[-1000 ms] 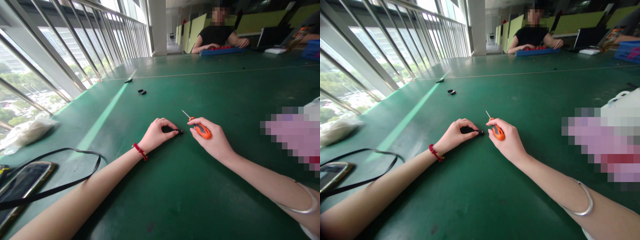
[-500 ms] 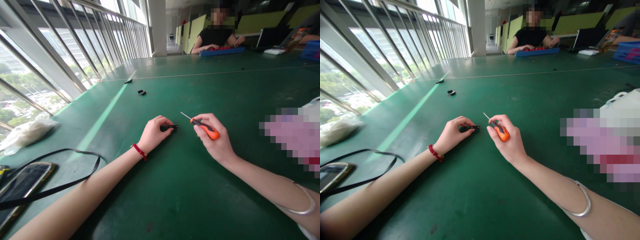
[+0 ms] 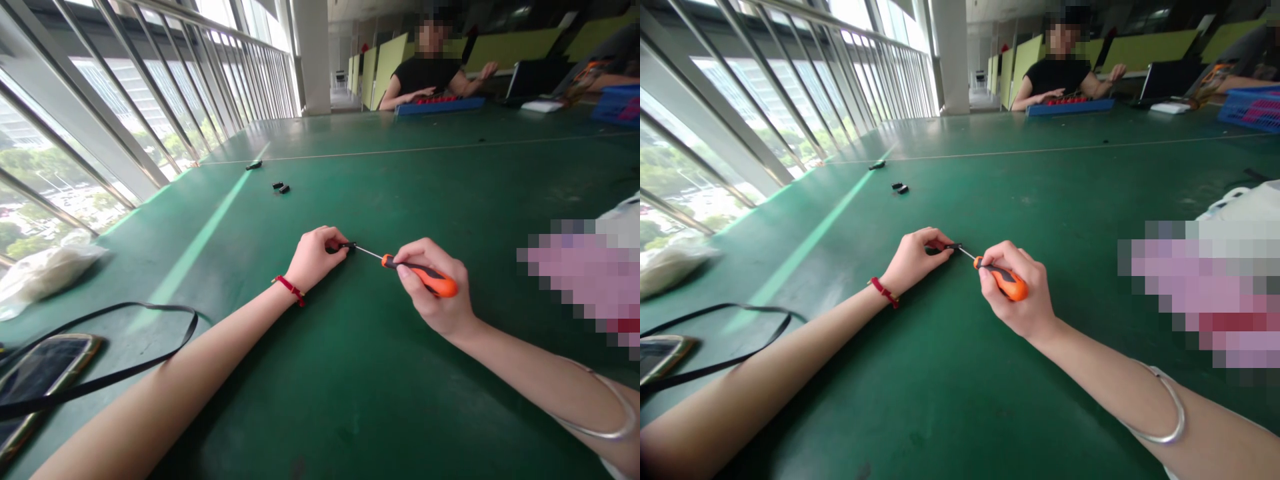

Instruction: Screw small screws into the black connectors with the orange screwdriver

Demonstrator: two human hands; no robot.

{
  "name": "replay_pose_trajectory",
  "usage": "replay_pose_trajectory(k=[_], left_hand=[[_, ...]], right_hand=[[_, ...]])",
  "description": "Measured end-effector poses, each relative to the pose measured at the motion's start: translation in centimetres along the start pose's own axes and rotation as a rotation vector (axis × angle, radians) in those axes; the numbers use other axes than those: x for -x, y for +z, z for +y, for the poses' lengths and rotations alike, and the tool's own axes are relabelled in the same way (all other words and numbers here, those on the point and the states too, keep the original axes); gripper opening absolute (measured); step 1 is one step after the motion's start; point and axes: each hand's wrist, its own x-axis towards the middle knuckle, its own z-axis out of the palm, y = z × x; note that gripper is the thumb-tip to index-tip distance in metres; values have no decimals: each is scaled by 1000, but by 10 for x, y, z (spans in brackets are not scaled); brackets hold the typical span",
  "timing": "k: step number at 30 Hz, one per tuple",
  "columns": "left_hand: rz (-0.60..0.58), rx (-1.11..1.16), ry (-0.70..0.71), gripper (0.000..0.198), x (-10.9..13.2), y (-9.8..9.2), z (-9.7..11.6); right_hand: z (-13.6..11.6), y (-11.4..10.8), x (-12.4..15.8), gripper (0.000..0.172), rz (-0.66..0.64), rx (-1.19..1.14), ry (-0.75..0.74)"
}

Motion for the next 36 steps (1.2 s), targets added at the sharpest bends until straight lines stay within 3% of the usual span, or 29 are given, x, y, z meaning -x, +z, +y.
replay_pose_trajectory(k=[15, 19, 23, 28, 33, 36], left_hand=[[-9, 13, 43, 9, 3, -2, -3], [-17, 2, 49, 9, 4, -2, -2], [-21, -8, 57, 9, 4, -1, -2], [-14, -18, 57, 9, 4, -1, -2], [-18, -28, 57, 9, 4, 0, -2], [-15, -32, 55, 10, 4, 0, -1]], right_hand=[[0, 0, -1, 6, -15, -46, 43], [0, 1, -1, 6, 52, -30, 75], [2, 3, -1, 24, 126, -80, 58], [3, 4, -2, 11, 78, 14, 45], [5, 5, -1, 32, 185, -107, -32], [6, 5, 0, 29, 121, -102, -20]])
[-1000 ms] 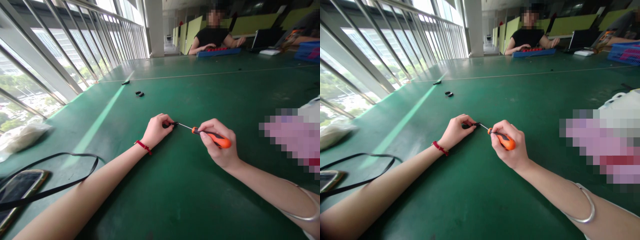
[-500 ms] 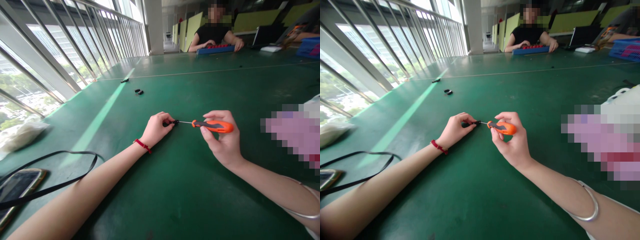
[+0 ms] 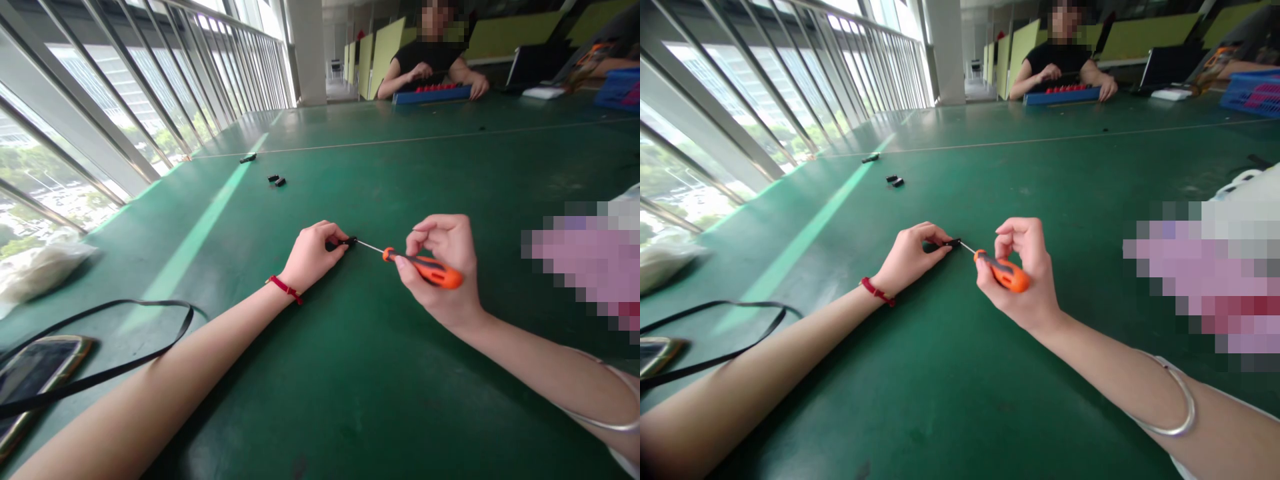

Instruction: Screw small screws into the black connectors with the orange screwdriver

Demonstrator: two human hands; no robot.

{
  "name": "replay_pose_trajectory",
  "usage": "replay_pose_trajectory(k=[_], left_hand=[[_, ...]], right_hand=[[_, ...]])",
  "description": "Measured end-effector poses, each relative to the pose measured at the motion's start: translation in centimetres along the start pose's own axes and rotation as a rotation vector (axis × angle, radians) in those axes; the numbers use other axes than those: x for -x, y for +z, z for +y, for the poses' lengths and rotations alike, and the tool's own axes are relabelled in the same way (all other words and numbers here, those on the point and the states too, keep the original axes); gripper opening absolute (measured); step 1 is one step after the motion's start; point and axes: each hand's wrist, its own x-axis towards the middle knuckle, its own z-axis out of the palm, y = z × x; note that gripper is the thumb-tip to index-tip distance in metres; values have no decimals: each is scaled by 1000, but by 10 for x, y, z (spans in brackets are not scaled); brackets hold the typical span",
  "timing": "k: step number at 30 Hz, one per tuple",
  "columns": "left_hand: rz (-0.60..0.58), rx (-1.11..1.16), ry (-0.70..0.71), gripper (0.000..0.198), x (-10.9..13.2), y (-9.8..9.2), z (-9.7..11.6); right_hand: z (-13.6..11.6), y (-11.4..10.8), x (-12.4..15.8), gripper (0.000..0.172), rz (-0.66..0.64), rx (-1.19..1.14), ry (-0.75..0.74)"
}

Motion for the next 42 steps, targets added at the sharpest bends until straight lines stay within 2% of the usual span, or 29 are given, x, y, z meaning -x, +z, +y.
replay_pose_trajectory(k=[2, 4, 7, 9, 12, 14, 17, 19, 20, 24, 26, 28, 30, 33, 35, 39, 40, 42], left_hand=[[5, -3, -2, 10, 0, 0, 1], [7, -8, -1, 11, 0, -1, 2], [5, -13, 3, 12, 0, -1, 3], [5, -17, 5, 12, 0, -1, 3], [8, -21, 4, 12, 0, -1, 4], [10, -22, 4, 11, 0, -2, 5], [8, -27, 3, 11, 0, -2, 5], [6, -33, 3, 11, 0, -2, 5], [5, -35, 3, 11, 0, -2, 4], [-2, -32, 11, 11, 0, -2, 4], [-4, -28, 17, 11, 0, -2, 4], [-5, -30, 21, 11, 0, -2, 3], [-8, -43, 27, 11, 0, -1, 3], [-10, -52, 33, 11, 0, -1, 3], [-12, -50, 34, 11, 0, -1, 3], [-21, -64, 32, 12, 1, -2, 4], [-25, -68, 30, 12, 1, -2, 4], [-28, -75, 25, 12, 1, -2, 5]], right_hand=[[0, -1, 1, 16, -59, 101, 7], [-1, -1, 1, 12, -47, 143, -6], [-1, -1, 1, 31, 44, 26, -37], [-1, 0, 1, 36, 40, -14, -36], [-3, -1, 1, 19, -50, 93, -3], [-3, -1, 1, 12, -52, 151, -1], [-2, -1, 0, 28, 50, 68, -50], [-2, 0, -1, 39, 58, 10, -62], [-2, 0, -1, 38, 32, 16, -46], [-4, 0, 1, 19, -63, 152, 17], [-4, 0, 1, 22, -22, 146, -6], [-5, 0, 0, 31, 23, 88, -29], [-6, 0, -1, 33, 11, 67, -13], [-7, -1, 0, 15, -87, 149, 27], [-7, -1, 0, 10, -78, 172, 22], [-4, -1, 1, 33, 39, 73, -20], [-4, -1, 1, 34, 20, 73, -22], [-5, -1, 1, 25, -55, 137, -19]])
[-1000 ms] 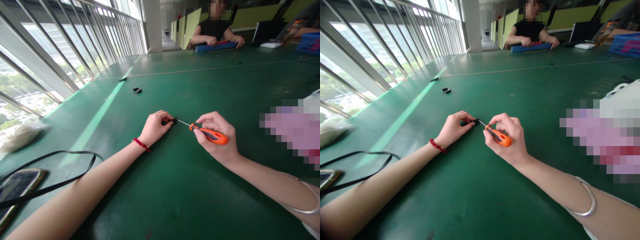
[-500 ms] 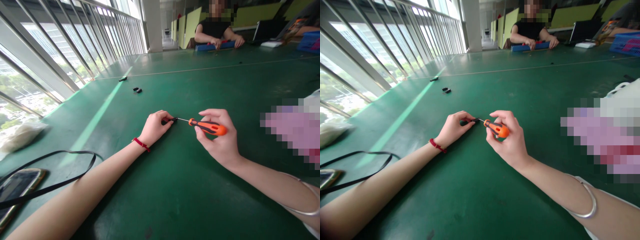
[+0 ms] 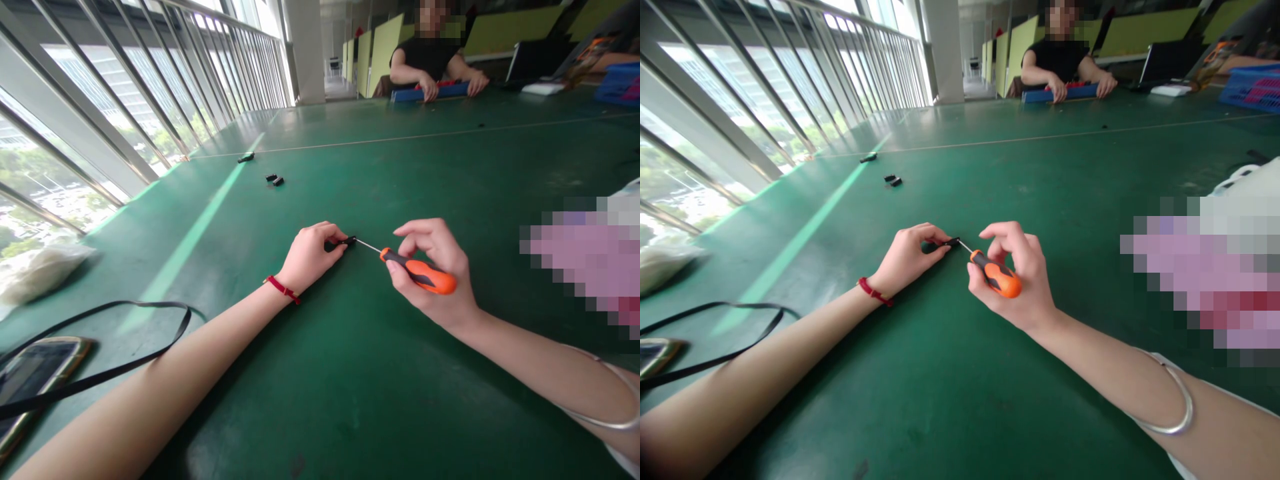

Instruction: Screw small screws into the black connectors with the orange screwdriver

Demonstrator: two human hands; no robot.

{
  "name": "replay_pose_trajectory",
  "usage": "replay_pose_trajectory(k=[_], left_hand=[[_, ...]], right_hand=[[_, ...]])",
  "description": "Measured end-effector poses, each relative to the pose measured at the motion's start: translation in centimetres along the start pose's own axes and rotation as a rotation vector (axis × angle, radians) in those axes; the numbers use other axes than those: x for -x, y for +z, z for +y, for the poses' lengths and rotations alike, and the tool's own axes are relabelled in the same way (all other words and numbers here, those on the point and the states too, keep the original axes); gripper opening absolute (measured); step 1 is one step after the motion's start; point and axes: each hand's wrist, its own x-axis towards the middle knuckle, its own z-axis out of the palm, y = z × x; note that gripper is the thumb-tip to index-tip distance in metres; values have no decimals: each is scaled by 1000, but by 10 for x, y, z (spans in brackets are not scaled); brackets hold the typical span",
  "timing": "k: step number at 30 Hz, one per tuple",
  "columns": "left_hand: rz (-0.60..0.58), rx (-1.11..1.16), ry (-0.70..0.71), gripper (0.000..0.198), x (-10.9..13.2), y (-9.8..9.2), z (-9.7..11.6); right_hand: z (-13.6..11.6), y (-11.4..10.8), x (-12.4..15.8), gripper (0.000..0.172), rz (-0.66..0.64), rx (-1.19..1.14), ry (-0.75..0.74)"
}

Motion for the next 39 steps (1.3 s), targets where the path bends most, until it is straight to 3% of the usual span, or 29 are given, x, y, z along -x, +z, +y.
replay_pose_trajectory(k=[3, 9, 14, 19, 24, 29, 31, 34, 36, 39], left_hand=[[0, -3, -7, 12, 0, 0, 1], [-2, -4, -3, 12, 0, 0, 0], [-7, 1, 1, 12, -1, -1, 0], [-11, -5, 3, 12, 0, 0, 0], [-12, 1, 8, 11, 0, 0, 0], [-9, 4, 11, 12, 0, 0, 0], [-10, 9, 12, 12, 0, 0, 0], [-9, 17, 14, 13, 0, 0, 0], [-10, 17, 18, 13, 0, 0, -1], [-10, 4, 19, 13, 0, 1, -2]], right_hand=[[-2, 0, 0, 8, -54, 90, 1], [1, 0, 1, 33, 58, 3, 19], [-2, 0, 0, 8, -23, 67, -25], [1, -1, 0, 31, 86, 3, 15], [-2, -1, 1, 8, -58, 91, -68], [-2, 0, 2, 33, 69, 25, -12], [-3, -1, 1, 28, 39, 31, -21], [-5, -1, 1, 7, -23, 87, -64], [-5, 0, 1, 6, -1, 86, -51], [-3, -1, 1, 22, 95, 13, -6]])
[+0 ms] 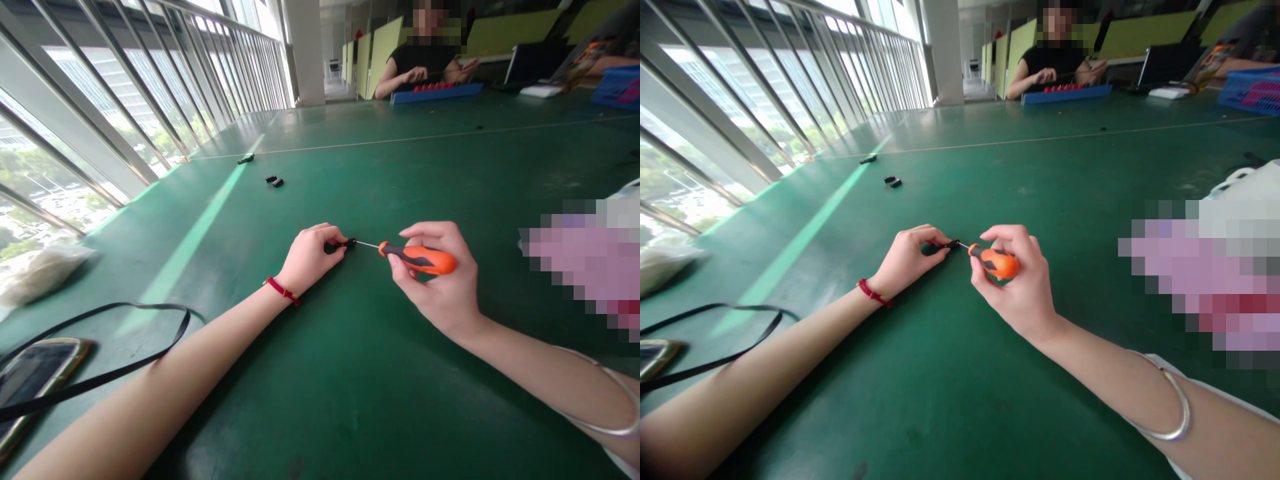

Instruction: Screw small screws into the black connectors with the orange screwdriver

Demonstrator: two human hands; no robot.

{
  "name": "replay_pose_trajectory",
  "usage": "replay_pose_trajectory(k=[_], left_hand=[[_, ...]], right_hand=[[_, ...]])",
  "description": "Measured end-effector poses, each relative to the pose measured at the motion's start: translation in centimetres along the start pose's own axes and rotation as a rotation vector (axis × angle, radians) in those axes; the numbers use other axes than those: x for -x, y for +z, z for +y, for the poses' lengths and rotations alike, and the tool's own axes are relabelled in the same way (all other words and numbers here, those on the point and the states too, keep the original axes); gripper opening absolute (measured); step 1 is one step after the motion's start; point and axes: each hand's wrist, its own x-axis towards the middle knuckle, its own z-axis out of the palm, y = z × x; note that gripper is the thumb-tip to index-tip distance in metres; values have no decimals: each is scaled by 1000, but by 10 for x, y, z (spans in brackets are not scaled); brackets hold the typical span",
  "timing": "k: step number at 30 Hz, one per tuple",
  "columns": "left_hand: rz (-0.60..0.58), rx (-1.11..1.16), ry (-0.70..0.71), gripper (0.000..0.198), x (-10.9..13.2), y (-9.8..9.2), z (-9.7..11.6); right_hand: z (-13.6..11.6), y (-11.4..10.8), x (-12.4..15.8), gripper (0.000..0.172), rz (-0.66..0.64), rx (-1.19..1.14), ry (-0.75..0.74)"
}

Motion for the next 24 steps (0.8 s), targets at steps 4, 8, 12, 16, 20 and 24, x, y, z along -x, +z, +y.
replay_pose_trajectory(k=[4, 8, 12, 16, 20, 24], left_hand=[[3, 7, -18, 14, -1, 0, -1], [3, 51, -48, 14, -1, 0, -1], [-3, 48, -72, 16, -2, 0, -1], [-1, 35, -78, 16, -3, 0, -3], [-28, 50, -72, 17, -5, -1, -5], [-42, 59, -68, 17, -5, -1, -6]], right_hand=[[1, -3, -8, 13, -1, 36, -12], [-4, -4, -38, 25, -59, 98, -32], [-3, 3, -77, 16, -137, 66, 22], [6, 13, -104, 24, -134, 19, -32], [8, 17, -122, 17, -268, 49, -113], [0, 18, -139, 33, -334, 211, -47]])
